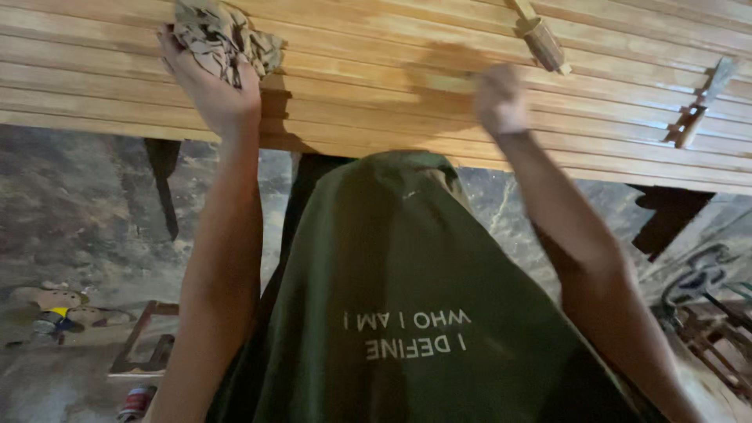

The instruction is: The person sands a long wooden tabletop using a sanding block and a cloth, moving along the surface to smooth it. They also use a scraper to remove material from the wood. The person works continuously along the length of the table.

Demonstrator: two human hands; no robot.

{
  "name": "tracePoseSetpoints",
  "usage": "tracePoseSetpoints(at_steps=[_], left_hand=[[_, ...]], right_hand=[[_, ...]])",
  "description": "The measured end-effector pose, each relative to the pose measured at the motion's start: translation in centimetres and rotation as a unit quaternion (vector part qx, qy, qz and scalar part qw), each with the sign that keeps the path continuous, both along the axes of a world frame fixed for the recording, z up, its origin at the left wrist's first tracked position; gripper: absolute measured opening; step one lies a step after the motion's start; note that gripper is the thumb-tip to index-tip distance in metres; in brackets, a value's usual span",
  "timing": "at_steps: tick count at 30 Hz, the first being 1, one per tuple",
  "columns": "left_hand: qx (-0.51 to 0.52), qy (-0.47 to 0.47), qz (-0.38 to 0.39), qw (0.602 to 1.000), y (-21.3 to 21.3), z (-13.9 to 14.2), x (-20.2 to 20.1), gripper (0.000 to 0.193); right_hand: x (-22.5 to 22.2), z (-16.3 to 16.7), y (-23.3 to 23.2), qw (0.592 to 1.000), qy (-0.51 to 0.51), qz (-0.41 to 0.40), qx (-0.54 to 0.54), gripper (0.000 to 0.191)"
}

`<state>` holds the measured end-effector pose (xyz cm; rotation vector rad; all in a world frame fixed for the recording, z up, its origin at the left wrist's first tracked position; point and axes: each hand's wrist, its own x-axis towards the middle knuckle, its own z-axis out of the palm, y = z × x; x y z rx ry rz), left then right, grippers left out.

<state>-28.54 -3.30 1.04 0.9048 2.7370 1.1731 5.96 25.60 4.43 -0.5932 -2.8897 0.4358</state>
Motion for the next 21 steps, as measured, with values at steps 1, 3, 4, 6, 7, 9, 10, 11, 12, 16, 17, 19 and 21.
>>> tracePoseSetpoints(at_steps=[1, 3, 4, 6, 7, 9, 10, 11, 12, 16, 17, 19, 21], left_hand=[[-0.007, 0.011, 0.004, 1.000, 0.1, -0.1, 0.0, 0.087], [-0.021, 0.030, 0.005, 0.999, 0.1, -0.2, -0.1, 0.084], [-0.015, 0.024, -0.003, 1.000, 0.0, -0.1, -0.2, 0.080], [-0.002, 0.018, -0.014, 1.000, -0.2, 0.2, -0.5, 0.072], [-0.009, 0.003, -0.020, 1.000, -0.4, 0.5, -0.6, 0.074], [-0.014, -0.021, -0.031, 0.999, -0.3, 0.7, -0.9, 0.080], [-0.013, -0.006, -0.028, 1.000, -0.2, 0.7, -0.9, 0.078], [-0.016, 0.007, -0.024, 1.000, -0.1, 0.6, -1.0, 0.076], [-0.023, 0.017, -0.021, 0.999, -0.1, 0.6, -1.0, 0.073], [-0.047, 0.035, -0.022, 0.998, -0.3, 0.3, -0.8, 0.067], [-0.047, 0.021, -0.024, 0.998, -0.6, 0.2, -0.9, 0.068], [-0.042, 0.008, -0.040, 0.998, -1.0, 0.3, -0.8, 0.072], [-0.034, 0.021, -0.065, 0.997, -1.3, 0.4, -1.1, 0.077]], right_hand=[[-2.0, -1.3, -1.3, 0.999, 0.037, 0.026, 0.006, 0.021], [-5.8, -3.3, -3.7, 0.996, 0.073, 0.059, -0.012, 0.022], [-7.0, -3.3, -4.4, 0.995, 0.064, 0.063, -0.041, 0.022], [-7.0, -3.2, -4.3, 0.993, 0.048, 0.037, -0.102, 0.024], [-6.3, -2.7, -3.7, 0.989, 0.037, 0.012, -0.142, 0.025], [-3.3, -0.2, -1.3, 0.996, 0.040, 0.037, -0.076, 0.025], [-1.8, 1.1, -0.1, 0.997, 0.045, 0.060, -0.016, 0.027], [-1.2, 1.6, 0.5, 0.998, 0.046, 0.044, -0.006, 0.016], [-0.8, 2.0, 1.0, 0.999, 0.045, 0.028, 0.000, 0.009], [-5.8, -1.2, -1.8, 0.990, 0.093, 0.073, 0.081, 0.020], [-7.8, -2.5, -3.1, 0.985, 0.110, 0.082, 0.107, 0.025], [-10.0, -3.5, -4.2, 0.987, 0.109, 0.090, -0.075, 0.018], [-9.8, -3.2, -3.9, 0.988, 0.100, 0.110, -0.027, 0.020]])
